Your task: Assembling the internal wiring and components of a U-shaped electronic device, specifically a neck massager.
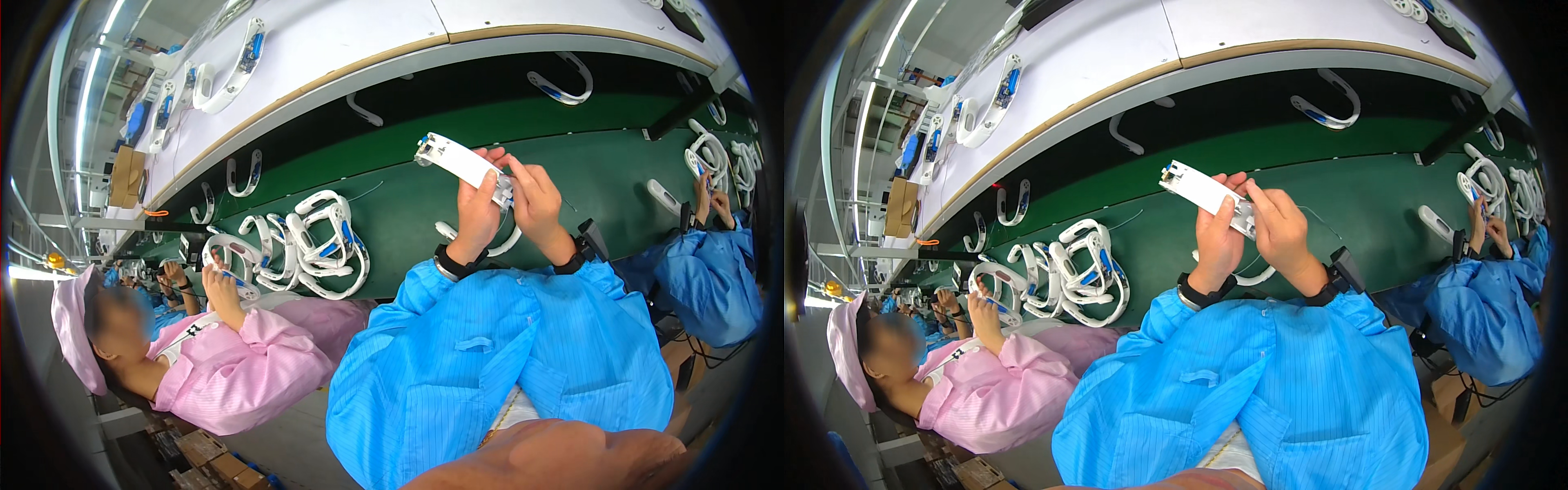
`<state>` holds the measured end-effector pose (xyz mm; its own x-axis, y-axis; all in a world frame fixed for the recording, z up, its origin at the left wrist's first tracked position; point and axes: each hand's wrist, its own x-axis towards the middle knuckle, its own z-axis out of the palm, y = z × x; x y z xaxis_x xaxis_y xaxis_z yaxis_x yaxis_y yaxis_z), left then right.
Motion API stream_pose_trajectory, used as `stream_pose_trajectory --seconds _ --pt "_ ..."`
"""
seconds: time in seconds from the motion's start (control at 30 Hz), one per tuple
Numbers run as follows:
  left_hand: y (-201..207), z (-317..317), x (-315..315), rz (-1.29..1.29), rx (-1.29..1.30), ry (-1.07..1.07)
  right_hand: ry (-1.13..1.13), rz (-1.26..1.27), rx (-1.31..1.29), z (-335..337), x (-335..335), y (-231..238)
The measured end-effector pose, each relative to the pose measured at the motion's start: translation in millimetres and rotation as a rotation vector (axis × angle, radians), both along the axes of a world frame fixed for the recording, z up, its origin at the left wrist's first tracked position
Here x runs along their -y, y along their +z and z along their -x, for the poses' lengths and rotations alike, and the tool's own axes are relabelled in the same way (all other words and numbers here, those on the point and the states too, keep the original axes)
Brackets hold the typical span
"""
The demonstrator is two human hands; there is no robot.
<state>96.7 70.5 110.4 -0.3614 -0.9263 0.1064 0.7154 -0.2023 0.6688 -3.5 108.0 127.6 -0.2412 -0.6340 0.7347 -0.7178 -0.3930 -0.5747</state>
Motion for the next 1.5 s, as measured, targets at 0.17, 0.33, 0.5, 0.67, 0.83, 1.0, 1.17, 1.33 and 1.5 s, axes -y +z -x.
stream_pose_trajectory --seconds 0.17,0.33,0.5,0.67,0.83,1.0,1.17,1.33,1.5 --pt "4.9 6.1 -1.4 0.008 0.018 -0.007 -0.018 0.172 -0.134 -0.7 17.4 -0.6" --pt "-11.1 -5.4 5.2 0.026 0.258 0.048 0.064 0.09 -0.164 8.3 18.4 15.0" --pt "-25.5 2.9 -4.8 0.224 0.515 -0.004 0.265 -0.517 0.121 27.2 58.4 49.6" --pt "-21.1 -0.9 -0.6 0.291 0.572 -0.042 0.532 -0.813 -0.015 42.2 97.3 52.3" --pt "-18.2 -11.6 8.0 0.186 0.515 -0.241 0.218 -0.485 -0.446 42.3 116.1 43.6" --pt "-2.5 -10.6 10.1 -0.064 0.139 -0.449 -0.139 -0.072 -0.285 56.6 155.7 48.1" --pt "18.3 -17.4 15.4 -0.145 -0.04 -0.442 0.283 -0.625 0.145 69.6 131.6 15.6" --pt "22.3 -38.3 46.6 -0.311 -0.306 -0.308 0.891 -1.234 0.593 94.4 54.0 -80.7" --pt "9.8 -50.1 76.0 -0.337 -0.236 0.058 1.05 -1.312 0.927 97.2 -11.8 -83.3"
